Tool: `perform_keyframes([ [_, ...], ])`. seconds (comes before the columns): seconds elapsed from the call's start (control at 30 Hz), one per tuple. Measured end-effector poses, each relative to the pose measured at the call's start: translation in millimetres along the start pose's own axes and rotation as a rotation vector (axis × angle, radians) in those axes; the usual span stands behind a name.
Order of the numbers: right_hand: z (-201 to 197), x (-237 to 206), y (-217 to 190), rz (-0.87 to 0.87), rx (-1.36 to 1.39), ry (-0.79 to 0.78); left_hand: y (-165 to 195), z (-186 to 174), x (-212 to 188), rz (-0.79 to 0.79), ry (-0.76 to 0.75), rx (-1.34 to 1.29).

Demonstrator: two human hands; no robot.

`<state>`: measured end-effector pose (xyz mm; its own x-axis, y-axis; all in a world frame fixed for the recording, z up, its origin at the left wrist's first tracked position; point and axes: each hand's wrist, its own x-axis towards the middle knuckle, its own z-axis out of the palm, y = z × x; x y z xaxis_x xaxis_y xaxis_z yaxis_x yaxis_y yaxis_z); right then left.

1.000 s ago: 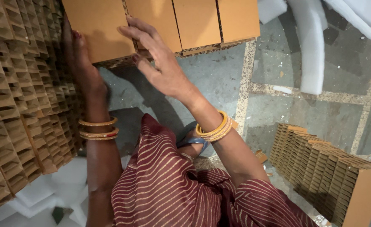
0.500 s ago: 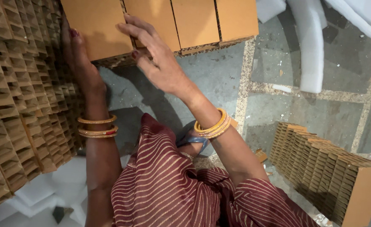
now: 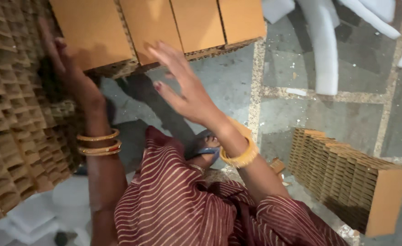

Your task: The person sits on the floor and assembles small cardboard pieces into larger rectangular structures. They pick up individual pieces, align them, and press them together to form stacks. The person handles the cardboard by hand, arranging the pieces into neat piles.

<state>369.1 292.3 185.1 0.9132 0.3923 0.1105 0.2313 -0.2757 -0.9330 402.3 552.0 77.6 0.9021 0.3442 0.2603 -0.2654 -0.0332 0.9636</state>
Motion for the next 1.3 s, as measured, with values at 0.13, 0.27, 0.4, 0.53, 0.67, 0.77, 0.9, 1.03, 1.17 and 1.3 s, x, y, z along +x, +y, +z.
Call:
perform_keyframes([
  [0.13, -46, -70, -19, 0.148, -0.201, 0.096, 11, -3, -5, 0.263, -0.073, 0.106],
  [0.27, -108, -148, -36, 0.254, -0.574, 0.233, 21, -6, -31, 0.136, -0.026, -0.007],
  [0.4, -174, -238, -57, 0.408, -0.867, 0.389, 22, 8, -50, -0.096, -0.084, -0.166],
  [0.53, -219, -318, -81, 0.729, -1.014, 0.575, 29, 48, -43, -0.217, -0.163, -0.272],
  [0.67, -229, -354, -90, 0.705, -0.957, 0.693, 50, 84, -24, -0.151, -0.180, -0.276],
  [0.77, -226, -354, -88, 0.662, -0.907, 0.716, 68, 87, -24, 0.160, -0.187, 0.119],
  [0.9, -222, -344, -81, 0.668, -0.860, 0.688, 85, 68, -16, 0.335, -0.195, 0.729],
  [1.03, -219, -343, -77, 0.648, -0.880, 0.673, 90, 58, -18, 0.303, -0.194, 0.968],
  [1.17, -217, -334, -71, 0.648, -0.897, 0.658, 86, 58, -20, 0.222, -0.252, 1.033],
  [1.3, -211, -315, -76, 0.641, -0.894, 0.663, 85, 48, -14, 0.226, -0.329, 1.004],
])
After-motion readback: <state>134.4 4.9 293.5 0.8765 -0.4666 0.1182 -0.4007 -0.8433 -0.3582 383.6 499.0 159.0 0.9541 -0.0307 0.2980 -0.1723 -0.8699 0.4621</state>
